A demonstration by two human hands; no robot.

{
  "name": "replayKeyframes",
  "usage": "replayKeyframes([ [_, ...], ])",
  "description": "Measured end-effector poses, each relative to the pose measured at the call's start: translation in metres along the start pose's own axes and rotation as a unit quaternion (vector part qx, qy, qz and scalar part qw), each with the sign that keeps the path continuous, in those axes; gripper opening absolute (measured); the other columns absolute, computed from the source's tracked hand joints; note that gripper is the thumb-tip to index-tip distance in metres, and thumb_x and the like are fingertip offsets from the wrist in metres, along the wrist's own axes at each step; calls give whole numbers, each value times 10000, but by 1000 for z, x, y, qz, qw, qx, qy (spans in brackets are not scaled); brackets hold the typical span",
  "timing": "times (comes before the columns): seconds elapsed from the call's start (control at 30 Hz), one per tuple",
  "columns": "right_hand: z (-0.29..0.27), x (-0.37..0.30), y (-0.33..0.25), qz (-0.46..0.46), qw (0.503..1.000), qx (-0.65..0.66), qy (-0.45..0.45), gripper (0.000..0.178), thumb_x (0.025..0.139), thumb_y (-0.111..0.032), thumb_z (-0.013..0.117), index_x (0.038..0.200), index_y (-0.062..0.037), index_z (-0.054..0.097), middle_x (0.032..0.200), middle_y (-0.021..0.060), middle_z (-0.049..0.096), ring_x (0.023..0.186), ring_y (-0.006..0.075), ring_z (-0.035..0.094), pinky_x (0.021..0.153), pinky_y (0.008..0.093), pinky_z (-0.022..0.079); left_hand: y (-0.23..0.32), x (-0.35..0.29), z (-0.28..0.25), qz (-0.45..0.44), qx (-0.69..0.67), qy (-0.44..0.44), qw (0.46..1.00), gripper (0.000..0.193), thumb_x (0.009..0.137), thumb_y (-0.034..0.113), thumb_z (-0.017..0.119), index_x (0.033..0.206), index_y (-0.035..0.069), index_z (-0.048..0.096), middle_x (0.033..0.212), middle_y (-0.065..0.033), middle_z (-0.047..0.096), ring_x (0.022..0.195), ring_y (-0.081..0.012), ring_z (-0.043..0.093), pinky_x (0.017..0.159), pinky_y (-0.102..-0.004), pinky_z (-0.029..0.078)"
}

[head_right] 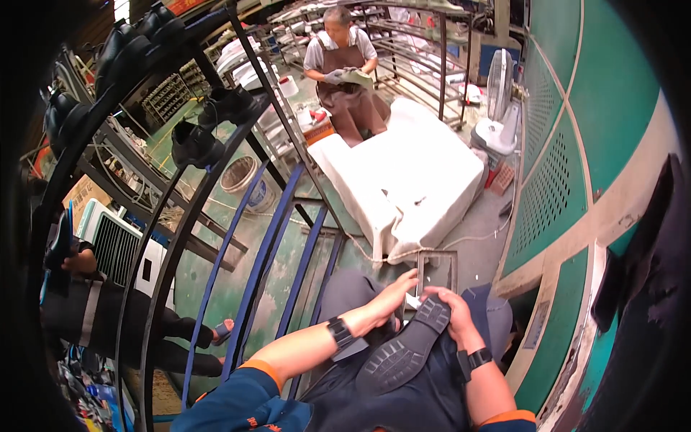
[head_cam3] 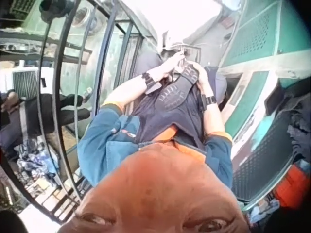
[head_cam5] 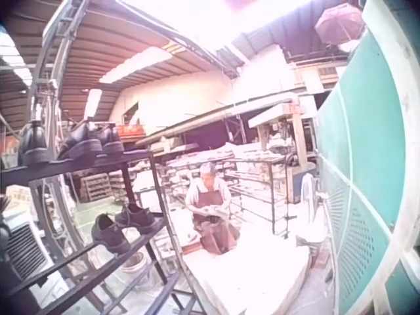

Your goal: Inspecting finished shoes and placing them onto a storage rack.

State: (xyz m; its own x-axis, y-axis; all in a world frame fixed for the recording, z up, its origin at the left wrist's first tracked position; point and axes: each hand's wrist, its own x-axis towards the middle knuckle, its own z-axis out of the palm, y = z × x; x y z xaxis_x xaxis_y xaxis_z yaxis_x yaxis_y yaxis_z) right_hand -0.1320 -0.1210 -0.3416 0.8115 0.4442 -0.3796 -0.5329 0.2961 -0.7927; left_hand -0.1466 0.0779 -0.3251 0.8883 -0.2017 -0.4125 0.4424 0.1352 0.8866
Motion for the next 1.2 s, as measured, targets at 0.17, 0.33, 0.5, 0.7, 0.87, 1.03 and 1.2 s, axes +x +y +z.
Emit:
replayKeyframes([
  [0.17,-41,19,31,-210,968,-140,5,369,875,-194,479,1016,84,675,964,157,699,877,216,665,857,316,506,-26,55,49,-95,-95,-40,990,443,961,427,534,1065,22,679,1009,-60,682,866,-128,604,758,-306,465],
  [0.33,-5,0,-2,-226,962,-152,-13,395,857,-226,457,923,103,664,991,169,680,973,252,623,921,320,437,-17,42,51,-50,-116,-4,992,387,929,379,561,954,18,699,871,-71,677,809,-154,637,713,-308,481],
  [0.5,6,-4,7,-265,945,-190,10,355,859,-221,519,940,92,664,1045,185,685,1054,278,622,970,357,426,-32,34,41,19,-139,-52,989,355,965,287,520,1057,0,708,952,-78,703,865,-144,658,782,-261,499],
  [0.7,22,-18,-2,-270,938,-218,15,336,854,-210,539,950,82,673,1059,187,691,1047,275,629,967,354,429,-13,9,45,88,-95,-52,990,380,980,258,460,1080,-19,699,1059,-99,707,999,-174,644,907,-284,474],
  [0.87,32,-29,-11,-293,924,-243,27,327,833,-201,548,952,73,680,1010,166,704,1006,266,645,930,350,452,-15,10,43,156,-43,-78,984,382,961,216,431,1069,-33,700,1103,-125,702,1076,-213,630,980,-315,448],
  [1.03,42,-37,-16,-291,924,-246,40,324,814,-200,554,951,63,684,971,150,711,969,270,659,898,352,472,-18,9,38,208,-14,-97,973,394,950,198,408,1044,-48,700,1110,-141,702,1083,-225,631,994,-326,445],
  [1.2,41,-34,-17,-364,891,-270,15,345,819,-212,517,929,72,679,914,162,704,910,288,661,913,346,462,-8,4,39,227,19,-95,969,415,973,230,391,1069,-44,688,1086,-139,706,1069,-234,635,990,-330,449],
])
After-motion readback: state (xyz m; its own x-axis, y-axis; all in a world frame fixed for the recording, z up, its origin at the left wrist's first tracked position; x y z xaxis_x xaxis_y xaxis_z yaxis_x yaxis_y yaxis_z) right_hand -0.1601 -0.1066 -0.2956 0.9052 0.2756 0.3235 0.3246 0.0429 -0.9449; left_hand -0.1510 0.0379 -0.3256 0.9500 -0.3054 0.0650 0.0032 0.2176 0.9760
